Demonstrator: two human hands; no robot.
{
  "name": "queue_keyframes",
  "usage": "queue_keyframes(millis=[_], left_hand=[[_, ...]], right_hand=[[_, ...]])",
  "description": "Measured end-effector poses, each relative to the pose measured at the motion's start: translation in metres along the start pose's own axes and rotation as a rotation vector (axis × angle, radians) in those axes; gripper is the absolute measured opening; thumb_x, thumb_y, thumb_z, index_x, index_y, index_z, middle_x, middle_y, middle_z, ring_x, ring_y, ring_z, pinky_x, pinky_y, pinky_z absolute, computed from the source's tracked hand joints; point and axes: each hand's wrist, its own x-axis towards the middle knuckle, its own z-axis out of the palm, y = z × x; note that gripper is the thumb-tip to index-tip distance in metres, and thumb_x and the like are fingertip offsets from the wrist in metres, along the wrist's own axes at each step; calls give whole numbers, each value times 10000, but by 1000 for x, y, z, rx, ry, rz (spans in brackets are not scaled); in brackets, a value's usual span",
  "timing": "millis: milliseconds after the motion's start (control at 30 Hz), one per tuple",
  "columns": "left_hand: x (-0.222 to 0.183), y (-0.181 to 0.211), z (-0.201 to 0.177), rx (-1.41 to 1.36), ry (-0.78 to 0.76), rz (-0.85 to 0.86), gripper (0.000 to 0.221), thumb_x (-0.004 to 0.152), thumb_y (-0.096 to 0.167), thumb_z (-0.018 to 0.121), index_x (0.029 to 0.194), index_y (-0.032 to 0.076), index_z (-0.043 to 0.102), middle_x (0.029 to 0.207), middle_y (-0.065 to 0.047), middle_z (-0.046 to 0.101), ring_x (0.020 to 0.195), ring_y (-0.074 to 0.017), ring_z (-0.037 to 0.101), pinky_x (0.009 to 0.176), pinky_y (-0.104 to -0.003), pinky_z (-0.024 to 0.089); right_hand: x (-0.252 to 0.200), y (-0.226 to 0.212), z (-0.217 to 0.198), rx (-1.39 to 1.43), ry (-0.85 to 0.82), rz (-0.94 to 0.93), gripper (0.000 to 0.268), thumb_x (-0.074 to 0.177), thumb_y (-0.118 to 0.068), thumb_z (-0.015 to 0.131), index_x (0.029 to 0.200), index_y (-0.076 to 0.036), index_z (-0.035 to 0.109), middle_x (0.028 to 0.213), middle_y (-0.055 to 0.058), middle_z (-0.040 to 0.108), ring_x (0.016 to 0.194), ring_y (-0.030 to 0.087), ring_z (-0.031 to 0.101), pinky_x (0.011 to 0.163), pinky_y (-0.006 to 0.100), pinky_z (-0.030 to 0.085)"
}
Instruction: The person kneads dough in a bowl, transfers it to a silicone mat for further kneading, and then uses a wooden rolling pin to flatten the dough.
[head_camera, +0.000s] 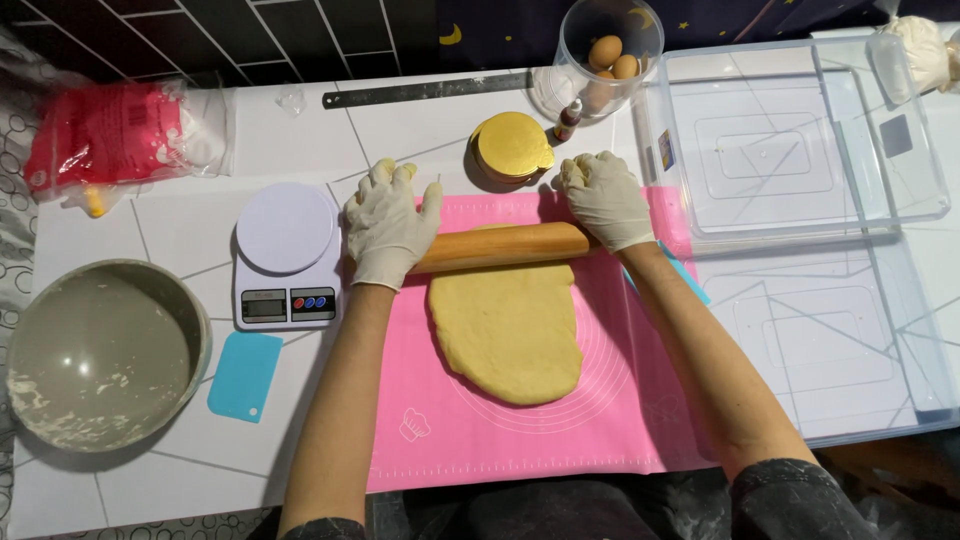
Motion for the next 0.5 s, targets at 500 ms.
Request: queue_keyframes(millis=[500], left_hand=[[-94,2,10,232,-58,69,794,957,567,285,1611,117,315,1633,-189,384,1536,-329,318,1251,-633,73]], right_hand=[[-90,3,-14,-238,118,-323,431,1046,-427,384,1444,-349,529,1518,112,487,1500,411,309,1210,586,222]])
